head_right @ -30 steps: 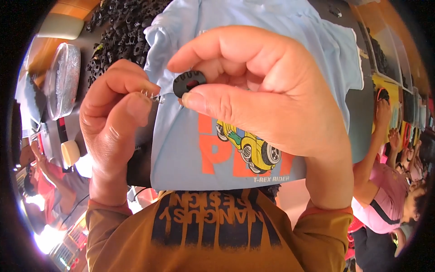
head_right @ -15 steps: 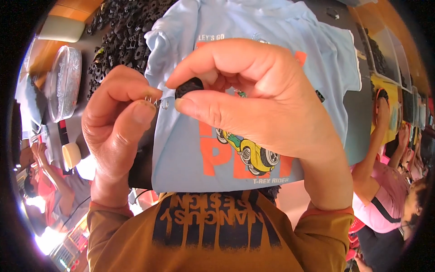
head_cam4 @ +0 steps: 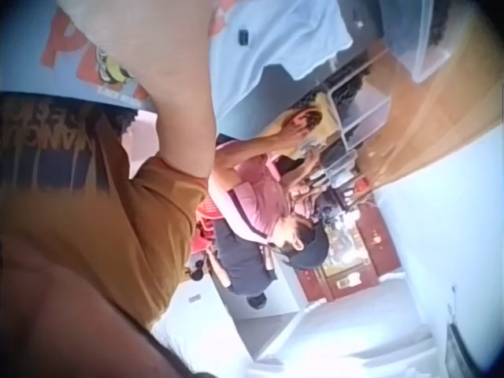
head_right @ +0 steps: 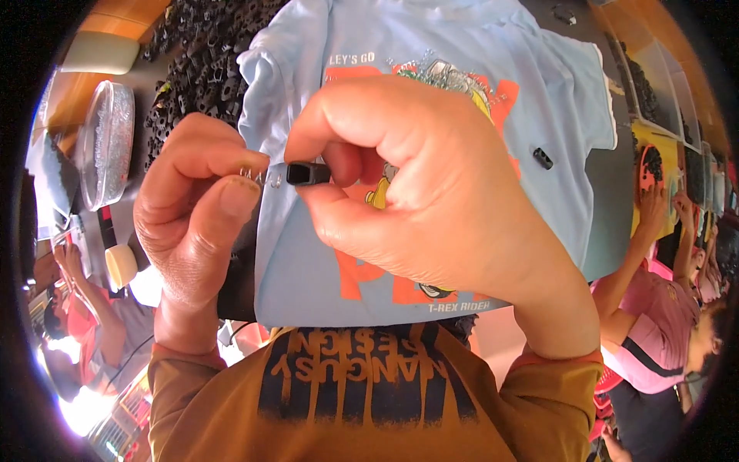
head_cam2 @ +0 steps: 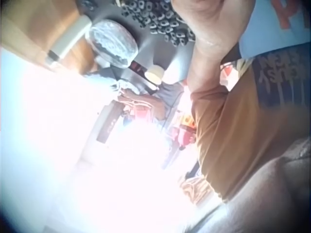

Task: Assembling plastic cord locks by manually inserting springs and toggles into the housing.

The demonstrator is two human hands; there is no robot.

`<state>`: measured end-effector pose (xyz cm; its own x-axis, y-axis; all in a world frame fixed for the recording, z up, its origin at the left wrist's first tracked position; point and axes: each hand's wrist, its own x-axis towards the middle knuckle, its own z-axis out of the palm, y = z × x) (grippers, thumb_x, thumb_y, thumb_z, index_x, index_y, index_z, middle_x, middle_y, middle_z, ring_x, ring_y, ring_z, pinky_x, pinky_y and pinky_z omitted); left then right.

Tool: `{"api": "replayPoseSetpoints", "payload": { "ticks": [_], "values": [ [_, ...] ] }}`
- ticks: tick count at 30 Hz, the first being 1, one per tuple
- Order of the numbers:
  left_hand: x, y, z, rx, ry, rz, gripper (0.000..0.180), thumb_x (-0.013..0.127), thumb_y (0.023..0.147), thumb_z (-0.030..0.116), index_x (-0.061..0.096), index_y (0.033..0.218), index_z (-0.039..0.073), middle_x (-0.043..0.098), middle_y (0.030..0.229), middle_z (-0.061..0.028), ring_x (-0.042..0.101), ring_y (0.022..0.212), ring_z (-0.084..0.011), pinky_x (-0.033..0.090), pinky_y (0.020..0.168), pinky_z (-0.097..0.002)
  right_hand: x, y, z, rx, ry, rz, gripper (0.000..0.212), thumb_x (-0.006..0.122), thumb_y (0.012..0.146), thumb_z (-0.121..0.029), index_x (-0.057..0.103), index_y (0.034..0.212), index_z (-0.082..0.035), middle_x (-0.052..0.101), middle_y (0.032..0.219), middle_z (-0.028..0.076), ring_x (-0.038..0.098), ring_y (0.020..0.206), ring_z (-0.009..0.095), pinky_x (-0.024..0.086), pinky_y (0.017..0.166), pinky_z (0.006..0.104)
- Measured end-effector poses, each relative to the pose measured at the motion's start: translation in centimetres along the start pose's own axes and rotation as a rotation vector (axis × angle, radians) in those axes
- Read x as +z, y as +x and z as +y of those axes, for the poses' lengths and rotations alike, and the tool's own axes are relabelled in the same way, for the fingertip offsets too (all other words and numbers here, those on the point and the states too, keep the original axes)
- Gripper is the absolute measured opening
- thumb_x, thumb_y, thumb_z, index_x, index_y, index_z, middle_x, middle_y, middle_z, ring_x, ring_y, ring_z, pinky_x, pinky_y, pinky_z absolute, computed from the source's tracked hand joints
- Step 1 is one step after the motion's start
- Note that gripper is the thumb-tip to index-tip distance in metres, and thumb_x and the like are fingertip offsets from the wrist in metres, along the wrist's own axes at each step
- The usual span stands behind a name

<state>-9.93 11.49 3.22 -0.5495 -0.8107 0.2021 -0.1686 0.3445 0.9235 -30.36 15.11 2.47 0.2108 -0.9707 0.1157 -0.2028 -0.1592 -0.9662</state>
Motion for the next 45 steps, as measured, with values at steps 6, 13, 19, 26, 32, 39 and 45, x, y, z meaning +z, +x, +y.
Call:
{"api": "replayPoseSetpoints", "payload": {
  "ticks": [6,13,19,26,32,39,45],
  "values": [
    [-0.2,0.3,-0.1,0.089,0.15,-0.063,0.013,0.067,0.08,0.005,0.065,0.09,-0.002,0.055,0.086,-0.008,0.049,0.076,-0.0149,0.039,0.069,-0.0261,0.4,-0.1,0.4,-0.086,-0.151,0.001,0.024,0.065,0.066,0.008,0.064,0.088,-0.001,0.057,0.078,0.002,0.049,0.065,0.01,0.039,0.061,0.025],
    [0.6,0.1,-1.0,0.458,0.514,0.067,0.025,0.071,0.068,-0.006,0.068,0.093,-0.001,0.058,0.083,-0.0108,0.055,0.069,-0.0194,0.045,0.057,-0.028,0.3,-0.2,0.6,-0.122,-0.216,0.005,0.025,0.066,0.064,0.008,0.064,0.086,-0.002,0.056,0.076,0.002,0.049,0.065,0.011,0.038,0.06,0.0258],
    [2.6,-1.4,-0.8,0.44,0.679,0.097,0.024,0.063,0.058,0.012,0.065,0.08,0.004,0.053,0.08,-0.0047,0.048,0.061,-0.0169,0.037,0.057,-0.0301,0.7,-0.7,0.4,-0.048,-0.153,0.077,0.016,0.069,0.073,0.002,0.062,0.088,0.001,0.055,0.081,0.001,0.05,0.075,0.01,0.038,0.068,0.0235],
    [4.9,-1.5,-1.4,0.593,1.044,0.353,0.019,0.06,0.059,0.025,0.064,0.066,0.008,0.049,0.079,-0.0073,0.045,0.064,-0.0198,0.032,0.061,-0.0343,-0.2,-0.1,1.3,-0.03,0.098,0.027,0.022,0.066,0.073,0.008,0.063,0.095,0.002,0.059,0.085,0.002,0.054,0.078,0.01,0.042,0.074,0.0224],
    [-1.6,-4.7,0.4,0.244,0.82,0.113,0.017,0.067,0.066,0.009,0.067,0.083,0.007,0.058,0.083,-0.007,0.055,0.074,-0.0233,0.042,0.067,-0.0355,-0.8,-0.1,1.2,0.106,0.145,0.077,0.021,0.067,0.078,0.004,0.063,0.098,0.003,0.063,0.09,0.005,0.058,0.083,0.011,0.045,0.075,0.023],
    [-5.0,-6.9,-2.0,0.087,0.938,0.1,0.021,0.071,0.071,0.005,0.065,0.091,0.007,0.059,0.082,-0.0037,0.058,0.072,-0.0255,0.044,0.066,-0.037,-0.3,0.2,1.4,0.018,0.21,-0.084,0.024,0.071,0.078,0.002,0.065,0.101,0.005,0.063,0.093,0.009,0.059,0.084,0.014,0.046,0.075,0.0252],
    [-4.1,-6.1,-2.9,0.061,0.96,0.028,0.017,0.069,0.074,0.003,0.064,0.09,0.007,0.06,0.087,-0.0056,0.06,0.075,-0.0261,0.045,0.069,-0.037,-0.1,0.2,1.1,0.027,0.19,-0.104,0.027,0.07,0.077,-0.001,0.067,0.103,0.005,0.061,0.091,0.01,0.057,0.082,0.016,0.045,0.074,0.0269]
  ]
}}
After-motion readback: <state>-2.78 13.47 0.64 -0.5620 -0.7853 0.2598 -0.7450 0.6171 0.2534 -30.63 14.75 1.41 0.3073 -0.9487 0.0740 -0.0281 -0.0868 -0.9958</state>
